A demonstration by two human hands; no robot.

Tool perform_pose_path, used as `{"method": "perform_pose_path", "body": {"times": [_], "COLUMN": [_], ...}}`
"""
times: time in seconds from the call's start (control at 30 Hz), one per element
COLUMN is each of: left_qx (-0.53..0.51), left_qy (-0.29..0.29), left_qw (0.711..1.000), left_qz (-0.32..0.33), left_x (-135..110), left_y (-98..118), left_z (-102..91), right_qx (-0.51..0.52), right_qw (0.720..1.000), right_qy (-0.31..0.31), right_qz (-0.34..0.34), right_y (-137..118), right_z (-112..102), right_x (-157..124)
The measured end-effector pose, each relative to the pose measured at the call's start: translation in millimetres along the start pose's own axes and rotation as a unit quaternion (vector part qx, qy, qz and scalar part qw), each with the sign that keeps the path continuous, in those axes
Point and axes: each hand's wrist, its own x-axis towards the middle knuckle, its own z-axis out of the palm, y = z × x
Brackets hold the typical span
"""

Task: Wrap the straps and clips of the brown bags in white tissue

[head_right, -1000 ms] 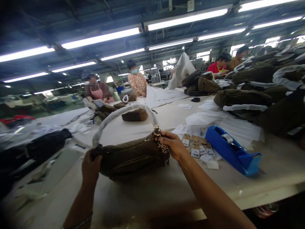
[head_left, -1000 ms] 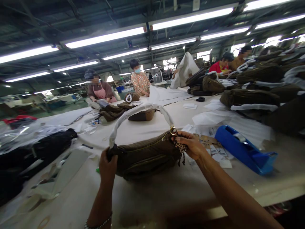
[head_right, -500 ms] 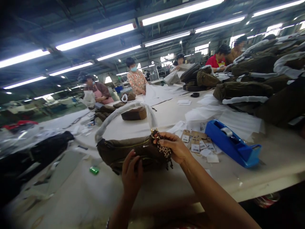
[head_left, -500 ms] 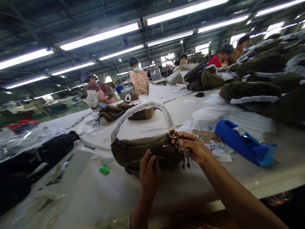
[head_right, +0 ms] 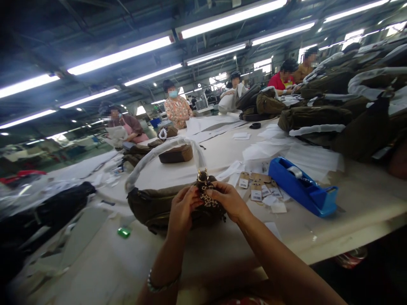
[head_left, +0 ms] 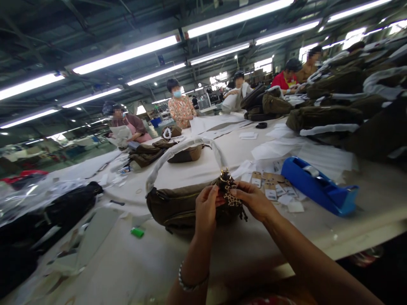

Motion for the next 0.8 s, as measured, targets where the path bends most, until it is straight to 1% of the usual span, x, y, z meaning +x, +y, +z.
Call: {"method": "perform_pose_path", "body": {"times": [0.1,0.17,0.27,0.33,0.4,0.47,0.53,0.57,0.6,0.63,0.7,0.73,0.77,0.8], "left_qx": [0.029,0.028,0.003,0.008,0.035,0.052,0.034,0.011,-0.018,-0.048,-0.093,-0.103,-0.106,-0.106], "left_qy": [0.006,-0.005,-0.005,-0.001,-0.022,-0.063,-0.086,-0.081,-0.068,-0.053,-0.028,-0.024,-0.024,-0.026], "left_qw": [0.997,0.997,0.999,1.000,0.999,0.996,0.995,0.996,0.996,0.996,0.994,0.992,0.992,0.992], "left_qz": [0.066,0.075,0.050,0.030,0.008,-0.020,-0.039,-0.046,-0.050,-0.053,-0.059,-0.062,-0.066,-0.070], "left_x": [-7.9,-13.9,-18.1,-15.7,-10.4,-4.4,0.3,1.8,2.7,3.2,2.8,2.1,1.2,0.2], "left_y": [-9.8,-18.5,-24.6,-20.2,-10.9,-1.3,4.1,4.8,4.2,2.9,-0.5,-2.0,-3.0,-3.8], "left_z": [-2.7,-3.6,-1.5,3.1,10.8,21.5,33.8,39.8,45.2,49.6,54.7,55.4,55.1,53.9], "right_qx": [-0.009,-0.030,-0.064,-0.093,-0.134,-0.199,-0.294,-0.345,-0.391,-0.430,-0.490,-0.527,-0.569,-0.613], "right_qw": [1.000,0.999,0.997,0.995,0.990,0.978,0.951,0.933,0.914,0.896,0.859,0.837,0.811,0.780], "right_qy": [0.005,0.016,0.025,0.024,0.023,0.032,0.041,0.034,0.012,-0.025,-0.092,-0.091,-0.058,0.005], "right_qz": [-0.005,-0.010,-0.019,-0.018,-0.022,-0.049,-0.081,-0.093,-0.104,-0.110,-0.113,-0.115,-0.119,-0.127], "right_y": [2.9,4.9,7.7,9.0,9.1,6.9,1.1,-3.5,-9.3,-16.3,-33.3,-42.5,-51.4,-59.2], "right_z": [-2.6,-5.5,-10.9,-13.3,-13.3,-10.6,-8.3,-8.9,-11.5,-16.6,-35.2,-48.3,-63.1,-78.8], "right_x": [0.0,-0.7,-2.4,-4.1,-7.4,-13.3,-21.0,-24.3,-26.5,-26.6,-18.2,-9.1,3.0,17.6]}}
